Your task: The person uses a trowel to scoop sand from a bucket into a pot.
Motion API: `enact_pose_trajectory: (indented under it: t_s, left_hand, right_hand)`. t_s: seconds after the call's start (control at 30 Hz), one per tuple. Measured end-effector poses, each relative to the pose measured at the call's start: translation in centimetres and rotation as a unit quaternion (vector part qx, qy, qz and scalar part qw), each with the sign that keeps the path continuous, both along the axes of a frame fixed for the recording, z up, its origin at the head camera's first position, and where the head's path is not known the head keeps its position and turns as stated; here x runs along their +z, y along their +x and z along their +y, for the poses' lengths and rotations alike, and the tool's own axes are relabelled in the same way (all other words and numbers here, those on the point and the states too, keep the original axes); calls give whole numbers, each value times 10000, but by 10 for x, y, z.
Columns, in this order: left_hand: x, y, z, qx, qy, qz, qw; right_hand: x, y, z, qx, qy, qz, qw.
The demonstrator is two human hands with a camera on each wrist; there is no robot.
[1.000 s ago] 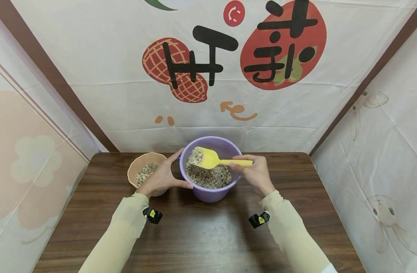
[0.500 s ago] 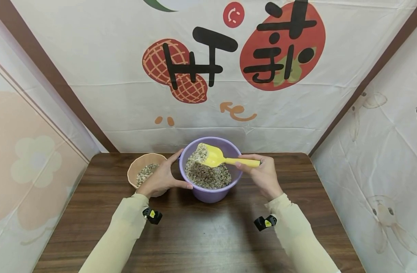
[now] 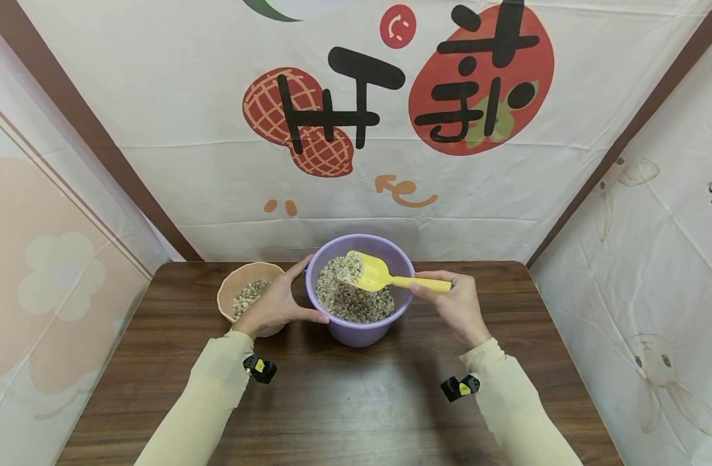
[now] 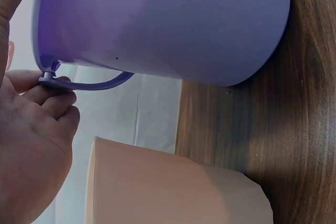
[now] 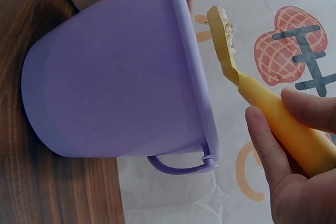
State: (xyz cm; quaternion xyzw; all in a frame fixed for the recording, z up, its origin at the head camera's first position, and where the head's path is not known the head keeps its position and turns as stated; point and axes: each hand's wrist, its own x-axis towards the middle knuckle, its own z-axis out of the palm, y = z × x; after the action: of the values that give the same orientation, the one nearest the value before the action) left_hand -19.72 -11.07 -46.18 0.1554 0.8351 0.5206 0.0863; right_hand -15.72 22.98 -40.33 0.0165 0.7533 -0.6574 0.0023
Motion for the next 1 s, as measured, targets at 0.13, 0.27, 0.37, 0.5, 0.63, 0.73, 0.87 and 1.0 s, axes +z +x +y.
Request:
enact_pose_trajectory:
  t_s: [0.13,0.27,0.37,0.5,0.63,0.73,0.87,1.0]
  left_hand:
    - [0,0,0,-38,100,24,9999]
    - [-1,0,0,-54,186,40,9998]
    - [-1,0,0,-57,225,54,9997]
    - [-1,0,0,-10,147,33,9999]
    - [1,1,-1,17,-54,117,9999]
    - [3,2,-3,30,-169,168,9997]
    - [8,5,-11,70,-415,336,9985]
    - [13,8,-22,176,-600,571,9964]
  right_hand:
    - [-3,1,1,45,-126,-45,9999]
    - [-3,2,2,66,-181,-22,9998]
    - [-4,2,2,83,-240,-19,9997]
    - [-4,3,2,94,-273,-22,9996]
    - [-4,3,3,105,-269,-16,9996]
    - [-4,3,3,132,-314,-12,9994]
    - [-5,3,4,170,-375,9,9992]
    - [-5,3,4,176,-388,30,9991]
